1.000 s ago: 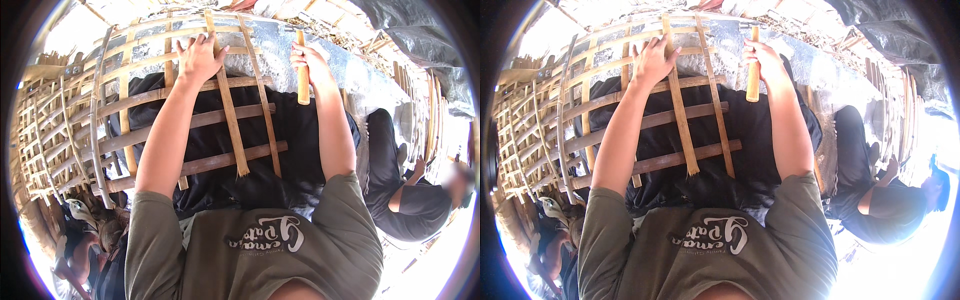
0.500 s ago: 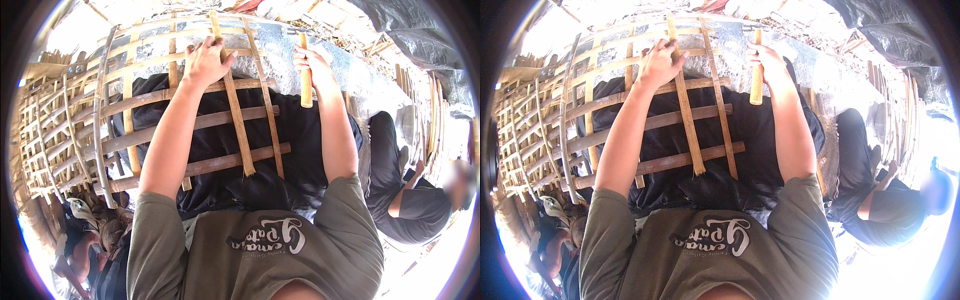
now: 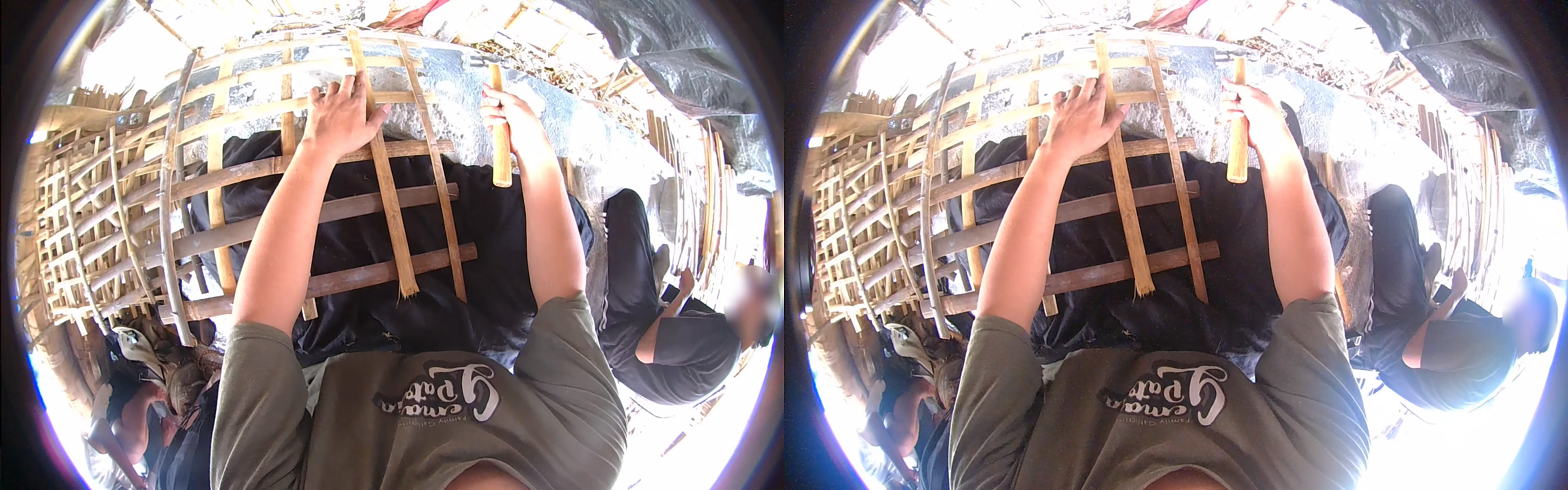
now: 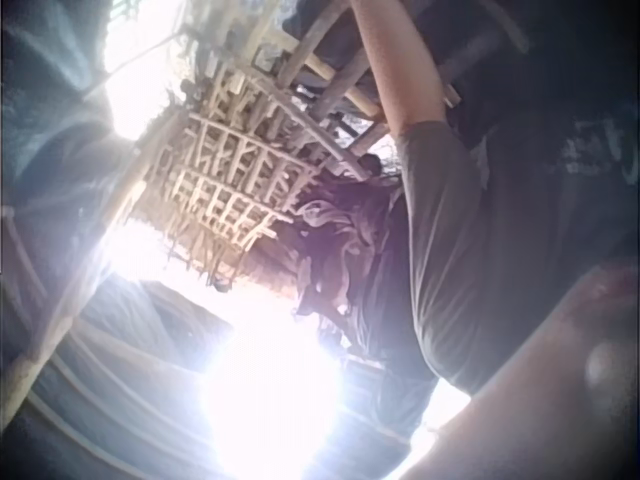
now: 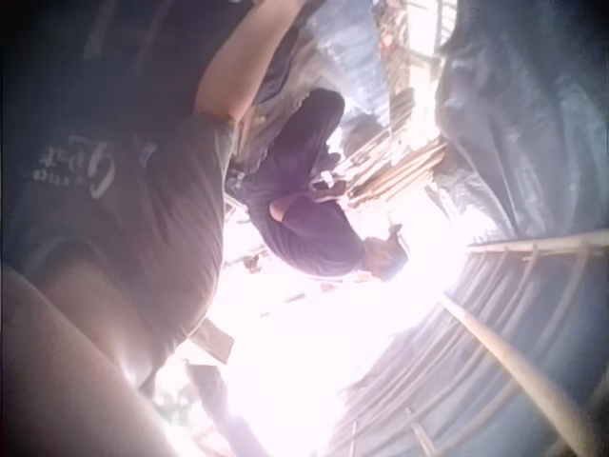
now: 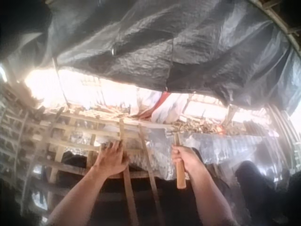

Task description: The person assembles a bamboo lattice structure by placing bamboo strips across a frame and securing them with a hammer and nails. They repeatedly position strips, tap them into place, and adjust alignment while seated on the ground.

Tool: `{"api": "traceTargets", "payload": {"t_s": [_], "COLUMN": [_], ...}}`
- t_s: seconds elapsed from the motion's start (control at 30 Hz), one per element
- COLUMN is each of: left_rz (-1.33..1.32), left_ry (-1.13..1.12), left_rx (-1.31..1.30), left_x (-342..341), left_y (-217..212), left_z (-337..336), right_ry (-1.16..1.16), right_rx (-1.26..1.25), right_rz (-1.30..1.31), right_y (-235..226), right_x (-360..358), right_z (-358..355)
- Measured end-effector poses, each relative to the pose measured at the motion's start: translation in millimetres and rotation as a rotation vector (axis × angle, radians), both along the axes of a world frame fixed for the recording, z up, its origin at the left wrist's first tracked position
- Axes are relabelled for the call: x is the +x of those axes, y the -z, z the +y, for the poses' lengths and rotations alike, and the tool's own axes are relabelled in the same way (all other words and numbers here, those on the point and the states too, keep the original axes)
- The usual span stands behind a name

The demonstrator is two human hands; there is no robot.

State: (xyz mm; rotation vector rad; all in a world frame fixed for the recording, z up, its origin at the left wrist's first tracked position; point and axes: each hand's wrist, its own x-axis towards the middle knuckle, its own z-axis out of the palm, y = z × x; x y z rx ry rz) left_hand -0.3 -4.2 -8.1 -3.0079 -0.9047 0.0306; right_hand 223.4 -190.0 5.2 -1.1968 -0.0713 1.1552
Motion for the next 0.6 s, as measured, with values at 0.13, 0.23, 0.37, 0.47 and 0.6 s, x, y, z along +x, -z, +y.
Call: {"api": "traceTargets", "payload": {"t_s": [0.13,0.23,0.37,0.47,0.6], "left_rz": [0.015,-0.008,-0.030,-0.002,0.008], "left_ry": [-0.003,-0.001,0.003,0.001,-0.003], "left_rx": [-0.039,-0.063,-0.084,-0.037,-0.052], "left_x": [1.2,0.6,0.7,0.3,2.4], "left_y": [-3.7,-2.2,-1.6,2.2,-0.2], "left_z": [-1.3,0.2,1.1,2.0,2.6], "right_ry": [0.011,0.009,0.011,0.006,0.001], "right_rx": [-0.008,-0.024,-0.021,-0.019,-0.013], "right_rz": [0.023,0.018,0.014,0.017,0.038], "right_y": [0.7,0.1,-2.4,0.0,2.3], "right_x": [0.8,-0.4,-1.8,-1.3,-0.6], "right_z": [0.4,1.2,1.5,2.1,3.3]}}
